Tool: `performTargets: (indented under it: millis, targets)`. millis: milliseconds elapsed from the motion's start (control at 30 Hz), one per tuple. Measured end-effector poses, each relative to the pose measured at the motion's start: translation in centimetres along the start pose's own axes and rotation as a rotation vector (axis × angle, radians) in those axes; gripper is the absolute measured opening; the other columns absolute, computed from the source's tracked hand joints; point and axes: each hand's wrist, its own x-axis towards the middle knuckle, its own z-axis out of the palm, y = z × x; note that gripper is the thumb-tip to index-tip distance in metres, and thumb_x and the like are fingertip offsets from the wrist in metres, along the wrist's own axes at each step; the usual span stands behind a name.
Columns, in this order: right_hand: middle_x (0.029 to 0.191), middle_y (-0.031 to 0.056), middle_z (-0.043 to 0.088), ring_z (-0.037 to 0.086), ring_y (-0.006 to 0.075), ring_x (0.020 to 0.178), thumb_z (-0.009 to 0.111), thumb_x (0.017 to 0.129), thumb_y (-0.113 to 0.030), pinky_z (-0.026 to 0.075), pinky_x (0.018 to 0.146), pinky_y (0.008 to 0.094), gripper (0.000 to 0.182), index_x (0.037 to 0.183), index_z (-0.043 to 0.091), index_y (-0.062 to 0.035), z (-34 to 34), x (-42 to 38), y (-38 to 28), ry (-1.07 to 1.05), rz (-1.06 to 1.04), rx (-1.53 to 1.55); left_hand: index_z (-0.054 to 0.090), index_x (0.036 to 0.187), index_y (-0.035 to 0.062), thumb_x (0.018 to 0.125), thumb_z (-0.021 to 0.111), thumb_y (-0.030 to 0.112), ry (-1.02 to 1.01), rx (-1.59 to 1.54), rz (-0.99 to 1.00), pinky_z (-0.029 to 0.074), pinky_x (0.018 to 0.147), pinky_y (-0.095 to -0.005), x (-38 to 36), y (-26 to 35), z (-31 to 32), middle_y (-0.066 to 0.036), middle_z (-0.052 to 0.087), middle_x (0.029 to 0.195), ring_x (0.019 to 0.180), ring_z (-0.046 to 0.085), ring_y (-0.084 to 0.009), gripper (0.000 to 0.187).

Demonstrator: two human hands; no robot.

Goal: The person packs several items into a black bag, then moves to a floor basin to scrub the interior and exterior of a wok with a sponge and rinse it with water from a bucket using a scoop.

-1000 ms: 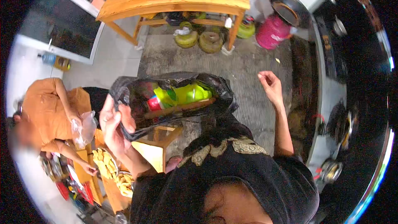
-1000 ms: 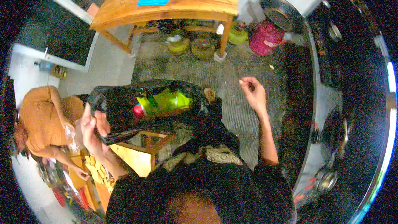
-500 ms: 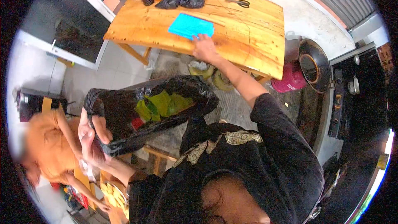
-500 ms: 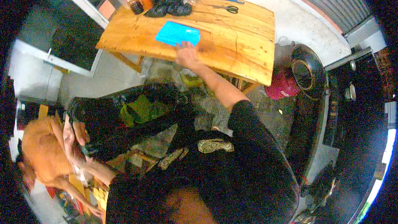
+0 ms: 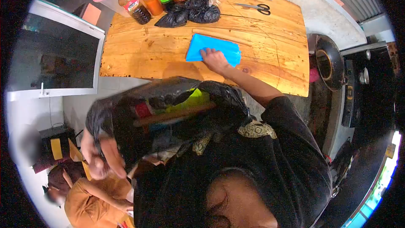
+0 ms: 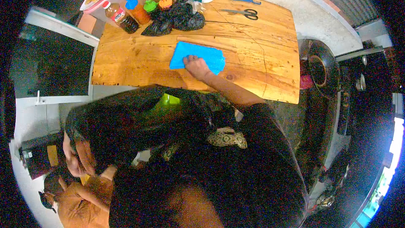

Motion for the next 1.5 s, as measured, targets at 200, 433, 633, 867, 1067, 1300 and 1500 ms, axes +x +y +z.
performTargets:
  millis: [200,433,633,867,1067,1300,1500]
  targets:
    - [0.087,0.0181,0.065,0.064,0.0315,0.081,0.057,0.075,-0.018,0.051,0.072,0.0416,0.038,0.112,0.061,-0.0154,-7.3,-1.5,7.5,0.009,0.357,0.531,0.028,0.122,-0.0247,0.074,0.058,0.026,0.384,0.096,-0.226,0.031,0.035,-0.0163,7.5,-3.1,-0.7,-0.011,0.055,0.051,0.035,0.044,-0.0094,0.076]
    - [0.091,0.0079,0.062,0.059,0.0202,0.080,0.060,0.073,-0.016,0.050,0.075,0.0350,0.038,0.108,0.058,-0.0023,-15.0,-9.5,15.5,0.074,0.715,1.746,0.026,0.127,-0.0205,0.077,0.055,0.022,0.253,-0.032,-0.176,0.032,0.037,-0.0167,12.3,-5.9,-4.0,-0.008,0.055,0.057,0.042,0.044,-0.0084,0.073]
    - [0.094,0.0141,0.062,0.061,0.0263,0.083,0.060,0.074,-0.010,0.052,0.078,0.0380,0.032,0.104,0.054,0.0008,-26.7,-8.9,13.1,0.494,0.659,2.066,0.033,0.129,-0.0123,0.076,0.056,0.022,0.231,-0.036,-0.378,0.033,0.042,-0.0167,13.9,-11.6,-5.8,-0.002,0.049,0.064,0.047,0.040,-0.0068,0.067]
    - [0.079,0.0017,0.057,0.055,0.0144,0.078,0.061,0.073,-0.003,0.046,0.079,0.0332,0.011,0.082,0.057,-0.0082,-26.8,1.5,2.2,0.418,0.082,2.370,0.042,0.124,-0.0080,0.079,0.055,0.025,0.349,-0.004,-0.392,0.032,0.048,-0.0184,12.0,-15.8,-8.9,-0.001,0.047,0.064,0.054,0.044,-0.0075,0.057]
    - [0.085,0.0011,0.062,0.057,0.0114,0.072,0.055,0.076,-0.004,0.049,0.072,0.0291,0.024,0.100,0.060,-0.0028,-19.4,9.7,-3.4,-0.108,0.029,2.210,0.048,0.119,-0.0012,0.088,0.053,0.028,0.677,0.024,-0.455,0.046,0.060,-0.0229,8.3,-15.3,-9.5,-0.008,0.060,0.087,0.068,0.058,-0.0127,0.043]
    - [0.076,0.0194,0.064,0.065,0.0307,0.070,0.056,0.073,-0.012,0.052,0.067,0.0429,0.028,0.099,0.067,-0.0094,-15.8,6.4,-1.5,0.283,0.017,0.711,0.042,0.128,-0.0036,0.078,0.055,0.011,0.345,0.080,-0.513,0.036,0.049,-0.0173,8.5,-14.3,-7.8,-0.001,0.050,0.070,0.051,0.045,-0.0061,0.053]
    - [0.077,0.0224,0.062,0.063,0.0375,0.075,0.054,0.069,-0.011,0.050,0.068,0.0475,0.033,0.099,0.067,-0.0099,-19.7,4.6,-5.3,-0.084,-0.081,0.715,0.044,0.122,-0.0021,0.080,0.057,0.014,0.366,0.116,-0.425,0.039,0.047,-0.0198,9.1,-14.1,-7.6,-0.002,0.050,0.068,0.048,0.046,-0.0081,0.047]
